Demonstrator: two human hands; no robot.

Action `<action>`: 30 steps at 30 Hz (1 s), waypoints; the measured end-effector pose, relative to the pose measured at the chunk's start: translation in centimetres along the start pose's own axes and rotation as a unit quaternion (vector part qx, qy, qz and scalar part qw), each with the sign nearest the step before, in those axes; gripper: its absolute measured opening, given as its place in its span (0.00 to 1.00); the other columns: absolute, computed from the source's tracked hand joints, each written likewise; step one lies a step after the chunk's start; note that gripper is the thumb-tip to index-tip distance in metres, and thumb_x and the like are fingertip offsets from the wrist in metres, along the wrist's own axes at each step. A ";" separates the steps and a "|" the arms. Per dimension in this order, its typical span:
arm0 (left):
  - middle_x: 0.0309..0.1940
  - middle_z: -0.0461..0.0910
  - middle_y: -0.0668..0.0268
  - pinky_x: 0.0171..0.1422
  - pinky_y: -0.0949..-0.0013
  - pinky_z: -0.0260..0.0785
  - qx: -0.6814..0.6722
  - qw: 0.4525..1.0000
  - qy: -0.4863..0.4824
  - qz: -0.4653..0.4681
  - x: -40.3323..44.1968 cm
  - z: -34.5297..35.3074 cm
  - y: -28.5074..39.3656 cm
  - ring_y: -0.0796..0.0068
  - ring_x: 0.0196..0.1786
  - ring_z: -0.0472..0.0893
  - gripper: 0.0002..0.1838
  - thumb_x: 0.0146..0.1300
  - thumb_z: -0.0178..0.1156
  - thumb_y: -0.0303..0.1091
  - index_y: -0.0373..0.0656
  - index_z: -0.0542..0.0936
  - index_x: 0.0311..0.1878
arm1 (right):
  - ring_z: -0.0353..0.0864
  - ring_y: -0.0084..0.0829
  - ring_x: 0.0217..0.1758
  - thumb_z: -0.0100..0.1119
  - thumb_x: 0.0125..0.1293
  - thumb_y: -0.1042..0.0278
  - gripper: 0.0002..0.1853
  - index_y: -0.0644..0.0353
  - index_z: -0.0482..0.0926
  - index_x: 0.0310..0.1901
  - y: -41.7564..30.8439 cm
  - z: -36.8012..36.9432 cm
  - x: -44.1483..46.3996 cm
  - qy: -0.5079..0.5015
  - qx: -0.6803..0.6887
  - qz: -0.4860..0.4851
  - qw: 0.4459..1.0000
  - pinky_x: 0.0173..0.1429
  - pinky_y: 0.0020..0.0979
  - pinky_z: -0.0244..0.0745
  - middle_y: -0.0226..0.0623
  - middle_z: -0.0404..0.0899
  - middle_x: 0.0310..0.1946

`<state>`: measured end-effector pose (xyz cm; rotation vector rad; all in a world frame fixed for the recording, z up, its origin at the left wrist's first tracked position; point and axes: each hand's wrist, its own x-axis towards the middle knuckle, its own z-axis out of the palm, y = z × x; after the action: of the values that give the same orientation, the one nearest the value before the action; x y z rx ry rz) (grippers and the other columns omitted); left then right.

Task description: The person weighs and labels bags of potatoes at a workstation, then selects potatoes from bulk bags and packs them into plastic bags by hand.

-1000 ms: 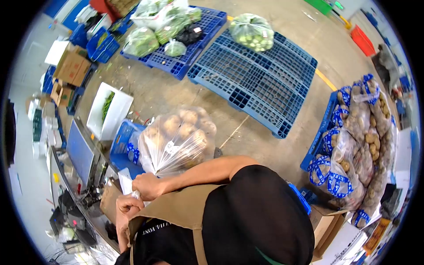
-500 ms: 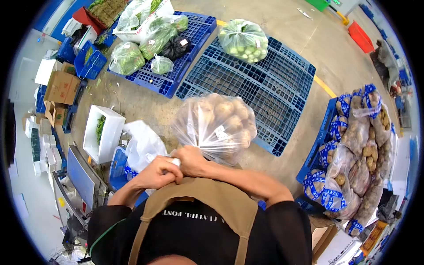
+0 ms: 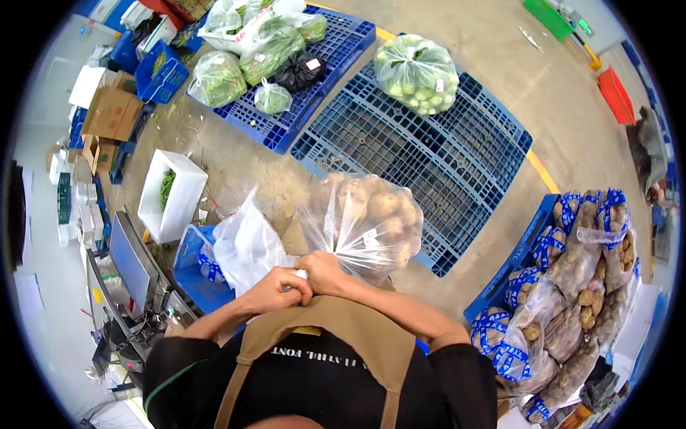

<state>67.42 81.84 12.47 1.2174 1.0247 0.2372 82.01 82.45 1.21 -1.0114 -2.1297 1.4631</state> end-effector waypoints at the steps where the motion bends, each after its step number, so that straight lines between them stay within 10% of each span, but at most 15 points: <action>1: 0.20 0.77 0.66 0.33 0.75 0.64 -0.015 1.000 0.021 -0.005 -0.3 0.3 0.0 0.78 0.28 0.74 0.09 0.52 0.51 0.23 0.38 0.82 0.26 | 0.81 0.50 0.34 0.67 0.39 0.64 0.14 0.55 0.84 0.33 0.2 0.5 0.2 0.001 -0.002 -0.011 1.000 0.36 0.45 0.74 0.48 0.81 0.27; 19: 0.20 0.78 0.68 0.31 0.75 0.64 0.011 0.996 0.016 -0.087 15.2 -8.6 1.3 0.81 0.26 0.73 0.09 0.49 0.51 0.23 0.36 0.81 0.24 | 0.79 0.48 0.39 0.63 0.38 0.76 0.22 0.61 0.79 0.42 7.5 -13.6 13.3 -0.193 0.072 0.029 0.978 0.44 0.42 0.72 0.49 0.80 0.36; 24: 0.19 0.77 0.68 0.29 0.70 0.63 0.002 0.994 0.083 -0.071 25.6 -11.8 -0.5 0.79 0.24 0.71 0.09 0.51 0.52 0.26 0.37 0.80 0.23 | 0.74 0.46 0.51 0.66 0.52 0.69 0.26 0.61 0.73 0.55 20.4 -25.3 20.5 0.033 -0.079 -0.075 0.993 0.58 0.38 0.68 0.46 0.74 0.49; 25: 0.18 0.76 0.68 0.28 0.71 0.63 0.005 0.989 0.092 -0.112 27.8 -13.1 0.0 0.79 0.22 0.71 0.09 0.51 0.51 0.27 0.37 0.80 0.23 | 0.73 0.46 0.53 0.66 0.52 0.69 0.28 0.62 0.72 0.56 22.7 -29.2 22.9 0.104 0.084 0.102 0.986 0.59 0.38 0.68 0.47 0.73 0.50; 28: 0.16 0.76 0.65 0.26 0.72 0.61 -0.055 0.957 0.155 -0.240 34.8 -16.1 -0.7 0.77 0.22 0.70 0.10 0.50 0.51 0.28 0.38 0.81 0.21 | 0.71 0.51 0.58 0.71 0.47 0.65 0.41 0.62 0.61 0.64 37.1 -38.5 30.2 0.291 -0.167 0.226 0.915 0.59 0.44 0.68 0.53 0.64 0.60; 30: 0.15 0.75 0.66 0.24 0.72 0.59 -0.123 0.932 0.196 -0.281 40.4 -18.0 -3.0 0.79 0.20 0.69 0.09 0.49 0.52 0.27 0.38 0.81 0.20 | 0.69 0.55 0.58 0.71 0.47 0.63 0.45 0.61 0.57 0.66 41.9 -44.7 34.8 0.228 -0.287 0.305 0.879 0.56 0.48 0.71 0.53 0.56 0.66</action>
<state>75.27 118.72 -10.86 0.6188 1.5947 0.1535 102.11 145.56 -22.69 -2.1527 -1.9882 0.6409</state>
